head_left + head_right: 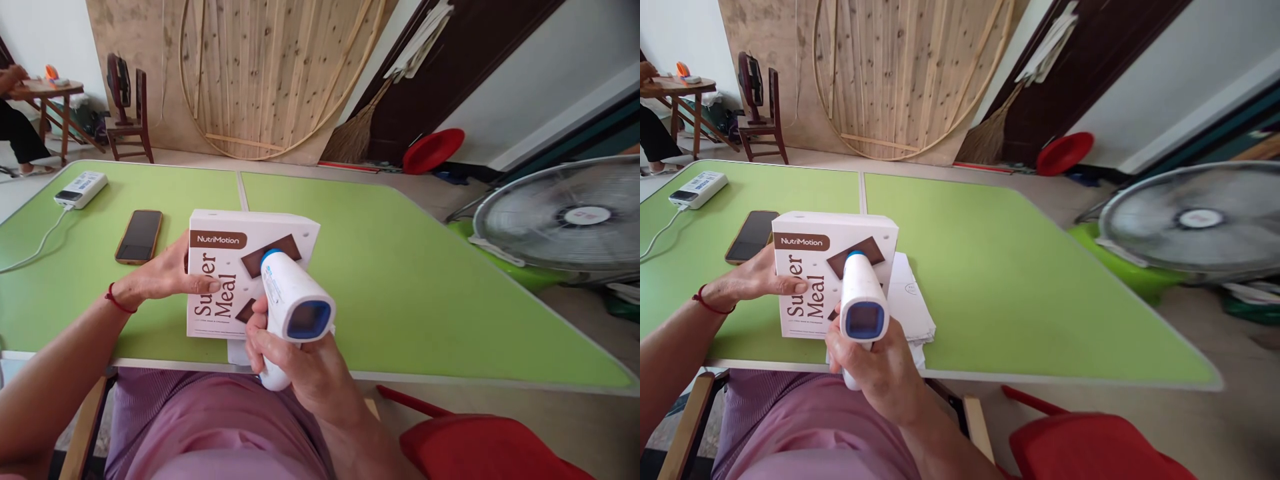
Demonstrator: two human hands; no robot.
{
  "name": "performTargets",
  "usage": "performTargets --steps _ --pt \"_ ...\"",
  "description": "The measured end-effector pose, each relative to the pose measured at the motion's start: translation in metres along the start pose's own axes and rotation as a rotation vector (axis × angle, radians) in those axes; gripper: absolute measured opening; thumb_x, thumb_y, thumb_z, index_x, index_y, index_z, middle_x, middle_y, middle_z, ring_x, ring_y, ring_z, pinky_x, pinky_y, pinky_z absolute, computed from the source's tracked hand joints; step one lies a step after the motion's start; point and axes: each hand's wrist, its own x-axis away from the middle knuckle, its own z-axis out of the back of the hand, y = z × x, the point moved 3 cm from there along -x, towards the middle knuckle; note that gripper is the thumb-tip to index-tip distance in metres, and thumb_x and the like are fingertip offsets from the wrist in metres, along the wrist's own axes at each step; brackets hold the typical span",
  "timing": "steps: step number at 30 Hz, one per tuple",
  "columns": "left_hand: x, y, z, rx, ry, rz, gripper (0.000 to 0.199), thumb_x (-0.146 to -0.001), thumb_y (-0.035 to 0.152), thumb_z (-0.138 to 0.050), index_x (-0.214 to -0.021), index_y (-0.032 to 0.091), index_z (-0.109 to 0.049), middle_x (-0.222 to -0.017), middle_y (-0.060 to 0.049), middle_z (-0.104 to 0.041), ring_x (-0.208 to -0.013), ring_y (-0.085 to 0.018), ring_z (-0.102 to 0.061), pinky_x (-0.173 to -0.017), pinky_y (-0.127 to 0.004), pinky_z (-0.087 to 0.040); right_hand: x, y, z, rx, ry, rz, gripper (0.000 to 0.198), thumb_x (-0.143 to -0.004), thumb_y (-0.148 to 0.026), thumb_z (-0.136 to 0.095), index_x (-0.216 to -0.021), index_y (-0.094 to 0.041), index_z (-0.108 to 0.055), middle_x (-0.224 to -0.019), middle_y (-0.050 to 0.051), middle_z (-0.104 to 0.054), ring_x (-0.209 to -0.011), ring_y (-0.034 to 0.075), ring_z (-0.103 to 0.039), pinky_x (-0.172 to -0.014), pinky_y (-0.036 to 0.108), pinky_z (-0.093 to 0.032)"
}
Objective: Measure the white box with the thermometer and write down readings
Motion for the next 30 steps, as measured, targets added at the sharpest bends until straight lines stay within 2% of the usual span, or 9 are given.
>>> performTargets --steps 7,14,19,25,30 --pt "-0.0008 -0.0011 0.0017 -0.002 -0.011 0.01 0.071 -0.081 0.033 -0.083 -0.141 0.015 -0.049 -0.109 -0.012 -0.075 -0.099 -0.024 -0.071 -0.075 -0.029 -0.061 -0.0003 -0.0018 0.0 0.069 0.028 -0.014 0.015 -0.079 -0.032 -0.068 -0.076 -0.021 -0.058 -0.06 -0.004 -0.056 -0.052 0.011 -0.051 -0.053 0.028 -0.042" --pt "-0.0001 -0.0048 0.003 -0.009 -0.02 0.013 0.071 -0.083 0.034 -0.081 -0.143 0.016 -0.049 -0.106 -0.011 -0.075 -0.101 -0.025 -0.071 -0.071 -0.026 -0.06 0.0003 -0.0019 -0.0003 0.015 0.061 -0.032 0.02 -0.075 -0.033 -0.071 -0.088 -0.02 -0.062 -0.06 -0.005 -0.057 -0.051 0.011 -0.051 -0.051 0.027 -0.042" --pt "-0.0016 -0.0025 0.002 -0.009 -0.023 0.001 0.071 -0.082 0.035 -0.082 -0.142 0.015 -0.05 -0.11 -0.013 -0.075 -0.093 -0.023 -0.072 -0.069 -0.026 -0.061 0.0003 -0.0028 -0.0004 0.079 0.077 -0.021 0.017 -0.075 -0.033 -0.07 -0.08 -0.021 -0.058 -0.058 -0.004 -0.056 -0.05 0.011 -0.05 -0.048 0.027 -0.041" --pt "0.0009 -0.0061 0.0036 -0.004 -0.017 0.026 0.072 -0.083 0.033 -0.081 -0.144 0.017 -0.047 -0.115 -0.012 -0.074 -0.097 -0.023 -0.072 -0.071 -0.025 -0.061 0.001 -0.0072 -0.0019 0.045 0.093 -0.037 0.017 -0.073 -0.028 -0.069 -0.086 -0.021 -0.061 -0.059 -0.005 -0.058 -0.05 0.012 -0.052 -0.051 0.028 -0.045" --pt "0.0012 -0.0066 0.0029 0.016 -0.028 0.025 0.074 -0.083 0.032 -0.081 -0.145 0.017 -0.045 -0.113 -0.012 -0.073 -0.095 -0.022 -0.072 -0.069 -0.025 -0.062 0.0015 -0.0066 -0.0022 0.073 0.084 -0.055 0.016 -0.073 -0.031 -0.07 -0.079 -0.021 -0.06 -0.064 -0.002 -0.064 -0.05 0.011 -0.054 -0.049 0.027 -0.043"
